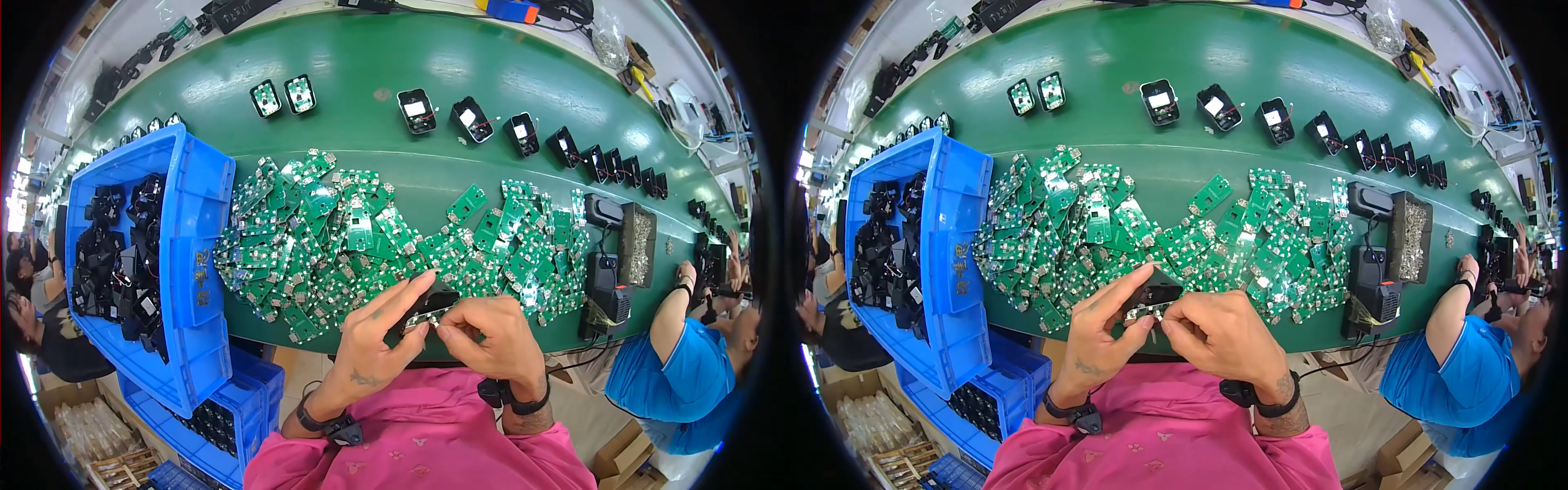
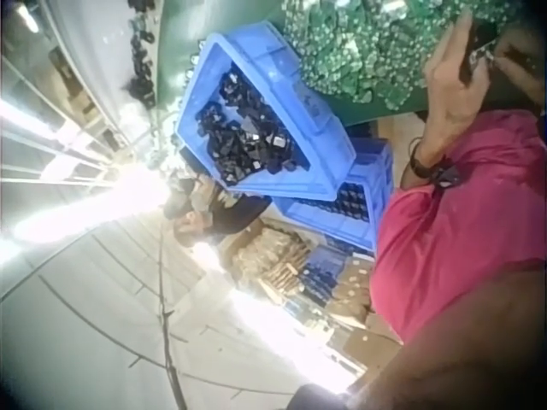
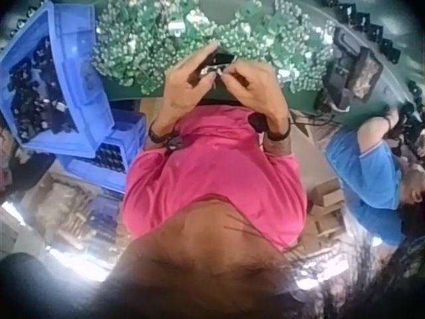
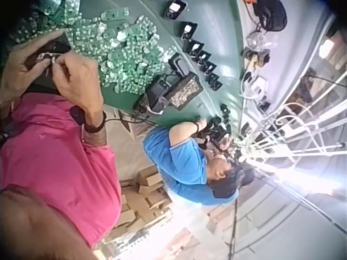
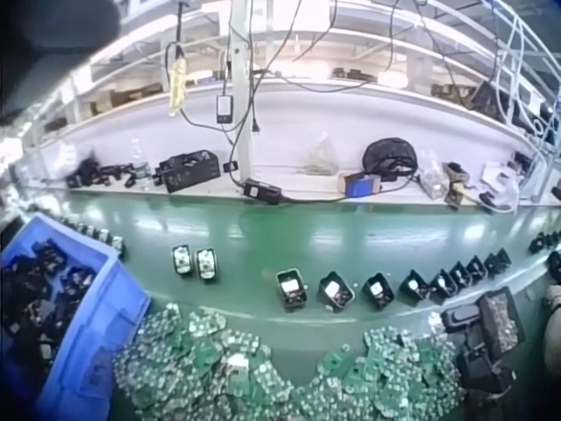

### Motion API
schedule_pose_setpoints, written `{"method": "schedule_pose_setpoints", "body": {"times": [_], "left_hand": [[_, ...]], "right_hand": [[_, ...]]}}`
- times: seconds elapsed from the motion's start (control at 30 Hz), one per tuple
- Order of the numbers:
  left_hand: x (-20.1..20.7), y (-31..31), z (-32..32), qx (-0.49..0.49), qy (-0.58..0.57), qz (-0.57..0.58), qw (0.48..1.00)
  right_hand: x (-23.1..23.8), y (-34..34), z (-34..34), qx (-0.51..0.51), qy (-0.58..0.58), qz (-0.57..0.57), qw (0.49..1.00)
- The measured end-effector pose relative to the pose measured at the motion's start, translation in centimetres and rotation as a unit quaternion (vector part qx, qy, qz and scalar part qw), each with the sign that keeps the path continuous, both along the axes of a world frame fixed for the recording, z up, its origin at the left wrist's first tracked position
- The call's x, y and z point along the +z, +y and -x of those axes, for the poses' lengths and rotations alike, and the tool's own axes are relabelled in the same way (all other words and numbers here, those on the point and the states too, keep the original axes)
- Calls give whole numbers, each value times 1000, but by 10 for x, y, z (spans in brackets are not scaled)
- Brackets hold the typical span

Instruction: The person picks up a circuit board and a black plastic housing, fits the board into the housing by hand, and places the assembled unit onto the green conveyor belt.

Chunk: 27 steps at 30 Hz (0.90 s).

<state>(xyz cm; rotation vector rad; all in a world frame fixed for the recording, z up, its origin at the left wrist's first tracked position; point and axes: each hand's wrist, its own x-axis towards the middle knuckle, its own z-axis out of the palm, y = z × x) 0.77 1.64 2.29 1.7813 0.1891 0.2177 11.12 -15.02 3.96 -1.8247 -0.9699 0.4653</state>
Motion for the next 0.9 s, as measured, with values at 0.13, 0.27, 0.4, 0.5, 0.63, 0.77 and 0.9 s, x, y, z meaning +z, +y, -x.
{"method": "schedule_pose_setpoints", "body": {"times": [0.13, 0.27, 0.4, 0.5, 0.63, 0.77, 0.9], "left_hand": [[4, 1, -1, -11, 6, -20, 1000], [6, 1, 1, -23, 16, -38, 999], [7, 1, 0, -25, 17, -36, 999], [12, -1, 0, -24, 1, -95, 995], [9, -12, 1, 28, 22, -115, 993], [-1, -14, -1, 50, -2, -200, 979], [-4, -6, -3, 46, 36, -150, 987]], "right_hand": [[-2, 0, 1, -5, 1, -1, 1000], [0, -1, -3, 20, -7, 14, 1000], [0, -1, -5, 30, -6, 25, 999], [-1, 2, 1, 5, -28, 23, 999], [0, 8, 10, -17, -49, 57, 997], [-8, 11, 18, -48, -81, 107, 990], [-14, 15, 19, -55, -60, 51, 995]]}}
